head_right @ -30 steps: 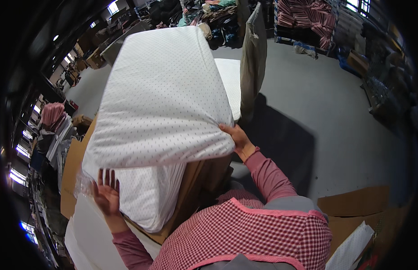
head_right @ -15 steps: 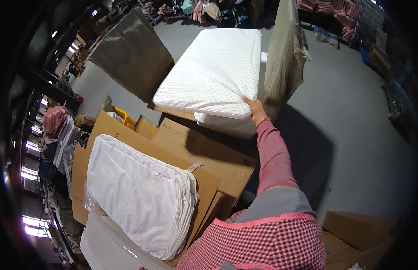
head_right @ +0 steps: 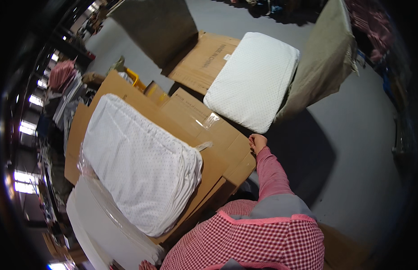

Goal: The person repeatedly picks up white rectangular foam mattresses, places them into white dotted fabric covers, and stacks the covered units on a cardboard pallet. The person handles the mattresses one at a time, adjusting the covers and aligning the stacked items.

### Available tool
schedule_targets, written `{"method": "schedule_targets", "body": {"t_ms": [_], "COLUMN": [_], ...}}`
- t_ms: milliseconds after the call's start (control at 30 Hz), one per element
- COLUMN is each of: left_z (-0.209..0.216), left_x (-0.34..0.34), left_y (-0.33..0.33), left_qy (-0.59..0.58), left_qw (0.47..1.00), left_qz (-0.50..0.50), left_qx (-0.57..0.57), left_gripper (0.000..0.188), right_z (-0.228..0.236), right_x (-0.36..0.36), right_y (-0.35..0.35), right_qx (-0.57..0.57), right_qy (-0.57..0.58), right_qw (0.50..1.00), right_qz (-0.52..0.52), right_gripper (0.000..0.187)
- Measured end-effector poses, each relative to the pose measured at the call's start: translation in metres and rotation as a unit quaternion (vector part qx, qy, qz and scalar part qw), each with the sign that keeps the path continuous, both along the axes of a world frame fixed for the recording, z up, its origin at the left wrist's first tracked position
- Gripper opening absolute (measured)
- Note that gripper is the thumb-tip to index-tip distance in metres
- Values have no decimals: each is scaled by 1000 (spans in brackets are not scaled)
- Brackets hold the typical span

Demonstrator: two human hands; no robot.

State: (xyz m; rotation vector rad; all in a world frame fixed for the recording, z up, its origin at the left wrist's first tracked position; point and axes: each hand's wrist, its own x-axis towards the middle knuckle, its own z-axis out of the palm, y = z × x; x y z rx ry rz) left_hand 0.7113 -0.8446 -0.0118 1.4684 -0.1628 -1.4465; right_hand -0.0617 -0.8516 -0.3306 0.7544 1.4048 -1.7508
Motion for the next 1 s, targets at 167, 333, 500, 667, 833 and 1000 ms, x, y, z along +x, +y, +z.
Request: {"method": "schedule_targets", "body": {"t_ms": [167,333,500,667,833,1000], "left_z": [-24,-58,-96,-116,-147,-153], "left_x": [31,63,108,185,302,472], "left_y": [32,50,74,49,-29,-143], "left_qy": [48,17,-23,-97,-122,-128], "left_qw": [998,992,992,980,973,942], "left_qz": [43,115,122,173,193,287], "left_qx": [7,49,-7,18,-36,-121], "left_gripper": [18,24,41,23,18,18], "right_z": [34,33,18,48,121,164], "right_x": [27,53,55,42,131,406], "right_y": [-17,-23,-7,5,-30,-52], "right_qx": [48,48,-130,259,145,93], "right_qy": [75,88,239,622,638,691], "right_qw": [982,967,904,703,690,567], "right_qz": [169,234,331,230,311,438], "right_gripper": [8,12,33,26,22,16]}}
